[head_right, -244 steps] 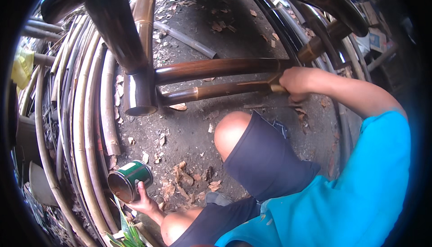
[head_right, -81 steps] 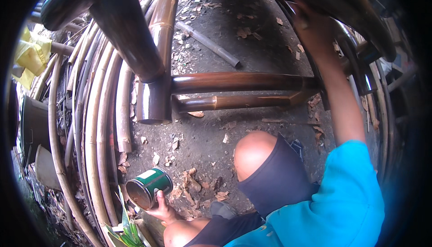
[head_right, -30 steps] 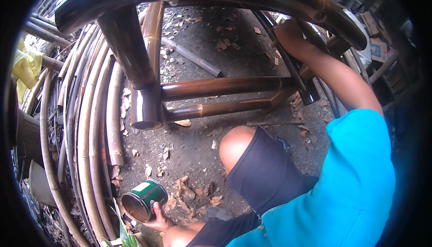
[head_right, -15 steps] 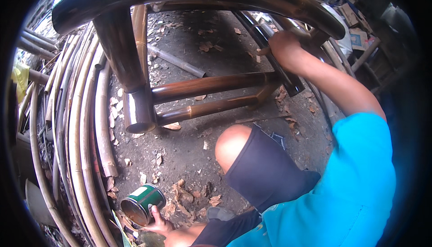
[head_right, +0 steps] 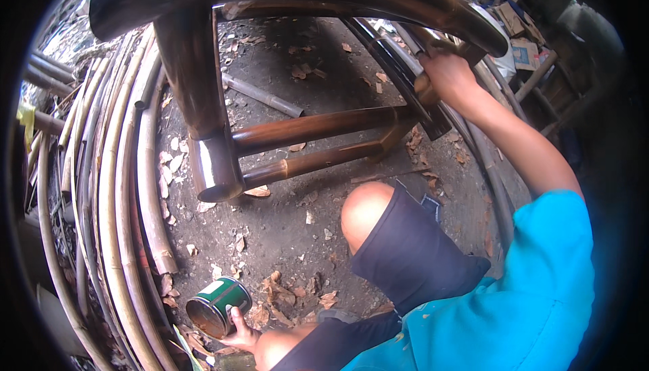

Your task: The person paints a bamboo chair with a dark varnish using a brush. They dip the brush into a can and apply the finish to the legs, frame, and slatted seat of the chair.

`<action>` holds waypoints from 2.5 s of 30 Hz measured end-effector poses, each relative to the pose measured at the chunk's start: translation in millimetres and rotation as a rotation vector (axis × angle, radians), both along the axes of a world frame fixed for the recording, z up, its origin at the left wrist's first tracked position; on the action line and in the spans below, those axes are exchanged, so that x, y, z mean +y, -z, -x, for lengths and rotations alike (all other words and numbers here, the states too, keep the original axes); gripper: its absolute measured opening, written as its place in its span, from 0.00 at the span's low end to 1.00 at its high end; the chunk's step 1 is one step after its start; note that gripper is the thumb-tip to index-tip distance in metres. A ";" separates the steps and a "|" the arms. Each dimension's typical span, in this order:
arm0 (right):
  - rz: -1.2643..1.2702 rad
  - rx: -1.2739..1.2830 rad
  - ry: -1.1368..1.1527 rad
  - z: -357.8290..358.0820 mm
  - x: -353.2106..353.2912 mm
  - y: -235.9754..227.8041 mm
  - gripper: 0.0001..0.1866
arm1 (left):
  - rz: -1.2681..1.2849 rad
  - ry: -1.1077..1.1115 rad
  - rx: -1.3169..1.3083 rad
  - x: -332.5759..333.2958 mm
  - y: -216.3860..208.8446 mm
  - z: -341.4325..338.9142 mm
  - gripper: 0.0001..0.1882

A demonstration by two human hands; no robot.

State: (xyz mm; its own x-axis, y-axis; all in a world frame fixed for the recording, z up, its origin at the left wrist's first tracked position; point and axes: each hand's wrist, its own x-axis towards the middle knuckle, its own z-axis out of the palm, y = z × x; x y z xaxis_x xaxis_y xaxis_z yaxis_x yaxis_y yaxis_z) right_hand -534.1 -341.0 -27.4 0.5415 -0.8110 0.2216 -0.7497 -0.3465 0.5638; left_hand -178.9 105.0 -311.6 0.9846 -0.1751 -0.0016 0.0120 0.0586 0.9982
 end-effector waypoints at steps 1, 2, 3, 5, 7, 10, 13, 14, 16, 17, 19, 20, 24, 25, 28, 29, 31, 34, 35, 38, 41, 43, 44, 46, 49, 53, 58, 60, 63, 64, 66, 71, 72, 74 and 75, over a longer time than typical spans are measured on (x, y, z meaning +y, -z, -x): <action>0.019 0.008 -0.026 11.0 -9.8 4.2 0.06 | -0.009 -0.003 -0.017 -1.0 5.6 -6.2 0.42; 0.046 0.014 -0.056 19.8 -15.6 6.3 0.07 | -0.010 -0.011 -0.037 -3.0 6.5 -12.9 0.42; -0.059 0.081 0.001 12.8 -13.1 10.3 0.07 | 0.020 0.012 -0.017 -1.1 2.4 -22.4 0.42; -0.153 -0.045 -0.048 -6.4 -0.8 0.7 0.07 | -0.174 0.035 -0.113 2.6 -8.6 -46.5 0.43; -0.137 -0.161 -0.048 -1.6 5.7 -7.3 0.09 | -0.238 0.057 -0.192 -16.1 -51.5 -45.8 0.46; 0.021 -0.382 -0.071 24.6 -50.6 4.8 0.17 | -0.110 0.099 -0.182 -34.3 -81.4 -60.7 0.47; -0.040 -0.763 -0.012 25.2 -79.9 25.9 0.18 | -0.078 0.184 -0.262 -45.9 -104.2 -76.5 0.47; -0.075 -0.895 0.013 24.1 -80.4 30.4 0.18 | -0.037 0.214 -0.289 -52.3 -113.8 -81.3 0.48; -0.119 -0.321 0.122 -2.7 -15.0 -3.4 0.19 | -0.058 0.238 -0.331 -51.0 -132.6 -94.9 0.48; -0.273 -0.354 0.256 -11.1 16.0 -24.2 0.21 | -0.043 0.257 -0.319 -53.6 -136.2 -97.9 0.47; -0.025 -0.480 0.008 8.6 42.8 -20.4 0.15 | 0.000 0.305 -0.305 -60.4 -131.7 -104.4 0.45; 0.106 -0.536 -0.128 16.7 49.5 -19.6 0.12 | -0.008 0.309 -0.333 -64.5 -130.2 -107.6 0.44; -0.101 -0.460 0.085 24.7 72.6 -12.3 0.11 | -0.019 0.343 -0.277 -79.9 -146.2 -108.4 0.43; -0.292 -0.436 0.330 26.1 80.1 -16.6 0.07 | -0.007 0.347 -0.269 -83.6 -149.4 -109.9 0.43; -0.198 -0.661 0.348 43.3 99.9 -38.8 0.08 | -0.040 0.358 -0.197 -92.6 -151.2 -105.6 0.43; -0.177 -0.926 0.318 50.9 103.3 -45.8 0.10 | -0.041 0.357 -0.200 -94.6 -158.7 -101.3 0.44; -0.016 -1.347 0.207 71.3 80.8 -45.4 0.12 | -0.019 0.348 -0.241 -101.2 -164.0 -96.0 0.42; 0.009 -1.925 0.146 85.3 53.9 -26.5 0.12 | 0.009 0.356 -0.314 -106.2 -163.7 -95.7 0.38; -0.092 -1.933 0.216 95.4 49.0 -22.1 0.12 | -0.015 0.368 -0.319 -107.8 -170.9 -97.2 0.38; -0.320 -1.937 0.292 128.2 48.1 -34.0 0.14 | -0.052 0.363 -0.287 -121.4 -189.8 -79.4 0.39; -0.368 -1.697 0.523 158.8 39.8 -71.8 0.11 | -0.082 0.281 -0.260 -125.3 -221.8 -69.3 0.40; -0.121 -1.395 0.472 182.6 25.5 -89.6 0.10 | -0.136 0.293 -0.302 -133.1 -261.0 -50.6 0.40; -0.023 -1.253 0.441 184.3 16.0 -88.5 0.09 | -0.176 0.292 -0.337 -131.2 -285.9 -45.4 0.40; -0.197 -1.646 0.546 176.3 3.7 -91.2 0.09 | -0.125 0.257 -0.220 -132.3 -310.2 -35.7 0.39; -0.398 -2.084 0.689 164.1 -6.6 -74.1 0.09 | -0.127 0.155 -0.160 -136.7 -377.4 -4.7 0.39; -0.430 -1.114 1.006 231.0 45.0 -47.1 0.08 | -0.160 0.218 -0.322 -111.7 -426.2 -17.2 0.38; -0.487 -1.835 1.116 217.2 73.7 -111.3 0.07 | -0.260 0.157 -0.283 -109.5 -524.6 -5.8 0.42; -0.656 -1.859 1.004 203.3 62.8 -149.4 0.08 | -0.207 0.154 -0.277 -126.3 -558.8 5.7 0.42; -0.698 -1.726 0.893 202.4 63.5 -183.4 0.10 | -0.123 0.181 -0.258 -148.2 -609.5 30.8 0.41; -0.749 -1.737 0.910 205.7 65.7 -197.2 0.10 | -0.110 0.214 -0.293 -155.0 -625.3 37.9 0.41; -0.859 -1.759 0.932 206.3 72.6 -228.0 0.11 | -0.052 0.292 -0.339 -174.7 -665.6 59.7 0.43; -1.067 -1.595 0.934 219.0 94.5 -281.9 0.13 | 0.019 0.360 -0.188 -198.2 -725.8 104.5 0.49; -1.112 -1.580 0.933 220.2 98.3 -294.9 0.13 | -0.019 0.349 -0.178 -198.8 -738.5 113.5 0.50; -1.095 -1.580 0.878 228.1 97.5 -318.6 0.13 | -0.015 0.410 -0.375 -210.6 -755.2 127.4 0.41; -1.106 -1.574 0.851 233.8 95.7 -328.3 0.14 | 0.022 0.430 -0.364 -220.5 -771.2 141.7 0.43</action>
